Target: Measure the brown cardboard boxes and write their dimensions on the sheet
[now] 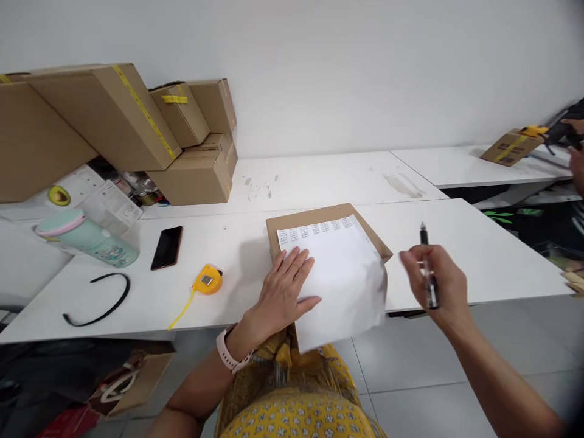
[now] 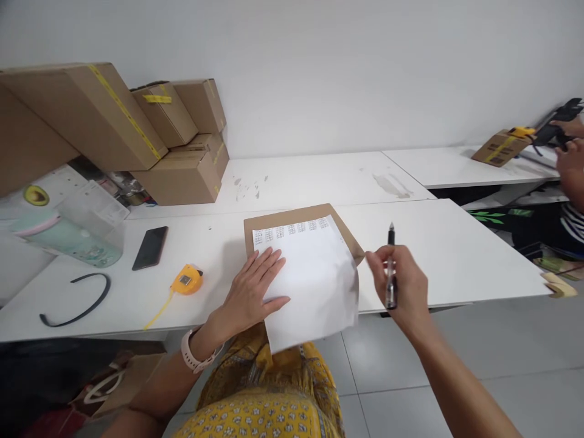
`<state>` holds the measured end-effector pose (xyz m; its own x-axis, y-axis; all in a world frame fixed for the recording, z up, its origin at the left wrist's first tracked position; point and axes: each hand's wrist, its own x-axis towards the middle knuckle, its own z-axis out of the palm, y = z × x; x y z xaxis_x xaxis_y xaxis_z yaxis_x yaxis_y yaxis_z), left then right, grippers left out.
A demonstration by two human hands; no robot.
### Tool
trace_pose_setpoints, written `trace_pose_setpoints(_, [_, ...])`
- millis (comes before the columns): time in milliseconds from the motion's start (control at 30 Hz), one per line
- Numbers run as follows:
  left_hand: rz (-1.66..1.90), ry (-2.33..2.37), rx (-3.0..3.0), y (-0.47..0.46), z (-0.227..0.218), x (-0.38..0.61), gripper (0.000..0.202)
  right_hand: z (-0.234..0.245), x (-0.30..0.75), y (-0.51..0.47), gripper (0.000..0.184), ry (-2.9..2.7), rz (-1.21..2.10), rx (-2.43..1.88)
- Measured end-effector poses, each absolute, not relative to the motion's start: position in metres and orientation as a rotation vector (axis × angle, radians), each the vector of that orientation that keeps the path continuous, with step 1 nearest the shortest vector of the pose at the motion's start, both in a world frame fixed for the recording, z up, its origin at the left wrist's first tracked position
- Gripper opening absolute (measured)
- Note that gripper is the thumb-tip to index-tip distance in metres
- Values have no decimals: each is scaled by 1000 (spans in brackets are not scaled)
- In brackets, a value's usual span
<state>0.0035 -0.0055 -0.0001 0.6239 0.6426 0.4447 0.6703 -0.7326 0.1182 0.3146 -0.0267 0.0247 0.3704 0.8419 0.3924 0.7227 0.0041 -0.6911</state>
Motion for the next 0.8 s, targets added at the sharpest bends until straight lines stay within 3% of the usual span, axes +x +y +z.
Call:
trace_pose_setpoints(67, [-689, -1158, -2745, -7, 1, 8, 69, 42, 312, -16, 48, -1279, 258, -1561])
trace_pose_setpoints(200, [-550, -1250, -2655, -10, 8, 27, 70, 71, 275, 11, 72, -1287, 802, -1154])
trace_pose_setpoints(367, [-397, -1335, -2535, -13, 18, 47, 64, 74, 213, 52, 42, -1308, 1155, -1162])
trace_pose_setpoints(500, [-456, -1300, -2620, -5, 28, 52, 55, 58, 198, 83, 51, -1311, 1205, -1246])
trace_pose_setpoints(633, [-535, -1319, -2677, 9, 34, 58, 50, 48, 205, 97, 39, -1433, 1281, -1186])
trace_pose_setpoints(800, [-502, -1371, -2656, 12, 34, 68, 59, 56, 207, 88, 32, -1493, 1035, -1351])
